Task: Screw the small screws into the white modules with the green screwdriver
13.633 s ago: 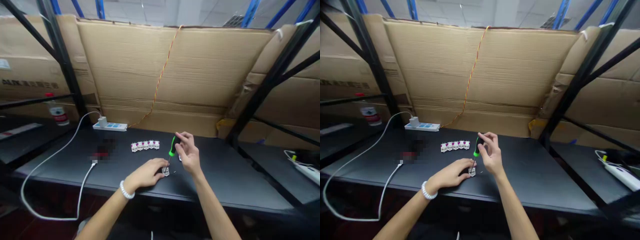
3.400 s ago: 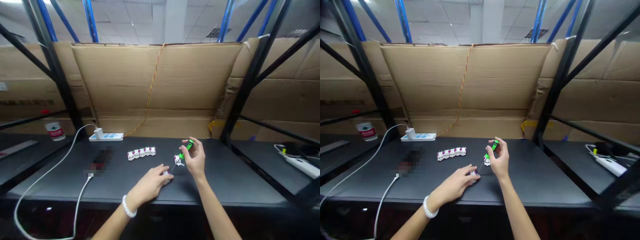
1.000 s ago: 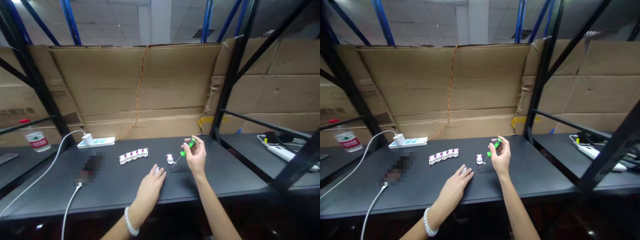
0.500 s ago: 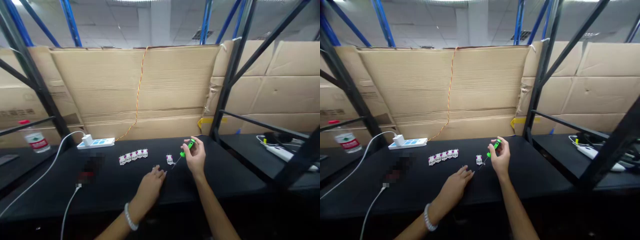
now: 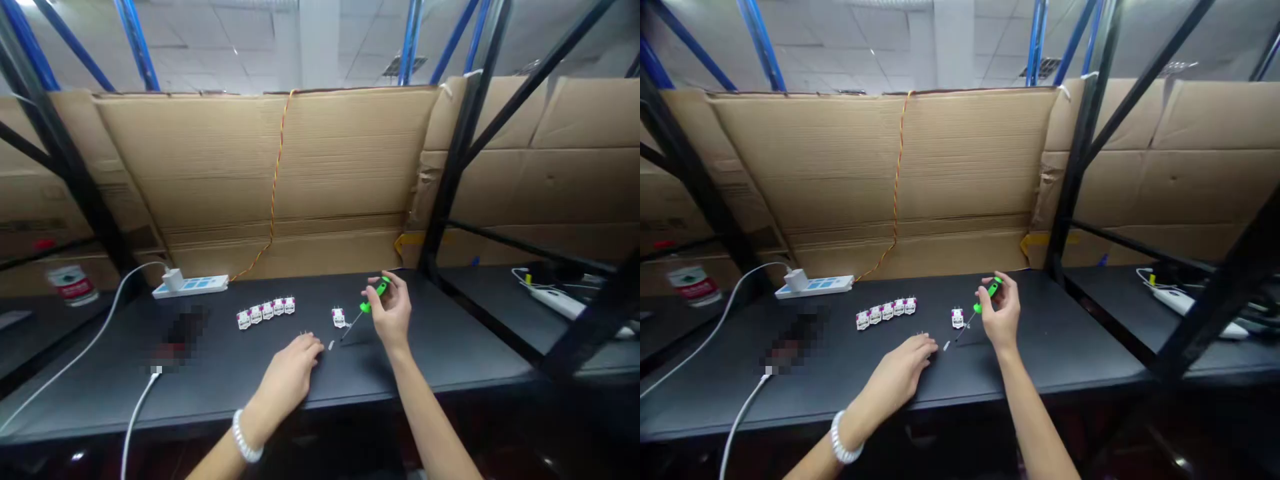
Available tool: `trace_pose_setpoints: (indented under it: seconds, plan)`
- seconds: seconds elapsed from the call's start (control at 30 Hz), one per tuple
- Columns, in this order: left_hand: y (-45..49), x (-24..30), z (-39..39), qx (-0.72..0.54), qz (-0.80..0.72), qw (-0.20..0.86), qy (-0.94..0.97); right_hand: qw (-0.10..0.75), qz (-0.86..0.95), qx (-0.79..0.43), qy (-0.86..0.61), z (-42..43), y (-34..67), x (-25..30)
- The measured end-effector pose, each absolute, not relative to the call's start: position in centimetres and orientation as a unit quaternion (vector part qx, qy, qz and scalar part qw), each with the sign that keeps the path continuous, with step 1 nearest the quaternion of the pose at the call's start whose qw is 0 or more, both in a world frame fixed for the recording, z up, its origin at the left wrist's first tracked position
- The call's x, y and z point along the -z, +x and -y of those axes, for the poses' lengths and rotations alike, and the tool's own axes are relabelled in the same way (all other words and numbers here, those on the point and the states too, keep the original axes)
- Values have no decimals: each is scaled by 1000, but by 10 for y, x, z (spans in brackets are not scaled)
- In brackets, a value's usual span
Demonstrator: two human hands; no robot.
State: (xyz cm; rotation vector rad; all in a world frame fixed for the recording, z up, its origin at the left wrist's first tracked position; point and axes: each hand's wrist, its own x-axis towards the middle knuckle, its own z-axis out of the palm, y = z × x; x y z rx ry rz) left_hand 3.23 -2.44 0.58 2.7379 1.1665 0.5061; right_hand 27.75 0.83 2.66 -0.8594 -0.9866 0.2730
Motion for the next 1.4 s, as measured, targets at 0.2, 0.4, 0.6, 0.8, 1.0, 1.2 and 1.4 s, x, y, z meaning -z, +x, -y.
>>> trace_pose_setpoints:
  seconds: [0.2, 0.4, 0.6, 0.8, 1.0, 1.2, 1.4]
  plan:
    - [35, -10, 21, -172, -367, 69, 912, 785, 455, -132, -400, -9, 278, -26]
    - [41, -8, 17, -166, -369, 66, 912, 784, 458, -127, -400, -9, 278, -26]
    - [42, -6, 12, -156, -367, 62, 915, 786, 455, -130, -398, -9, 278, -26]
    - [46, -9, 14, -147, -365, 59, 917, 785, 457, -128, -398, -10, 278, -26]
    - [48, -6, 19, -129, -378, 49, 916, 786, 456, -128, -397, -9, 278, -25]
    - [49, -4, 25, -103, -378, 26, 920, 785, 457, -131, -398, -10, 278, -25]
    - [54, -4, 24, -99, -364, 21, 926, 781, 462, -128, -399, -11, 279, -23]
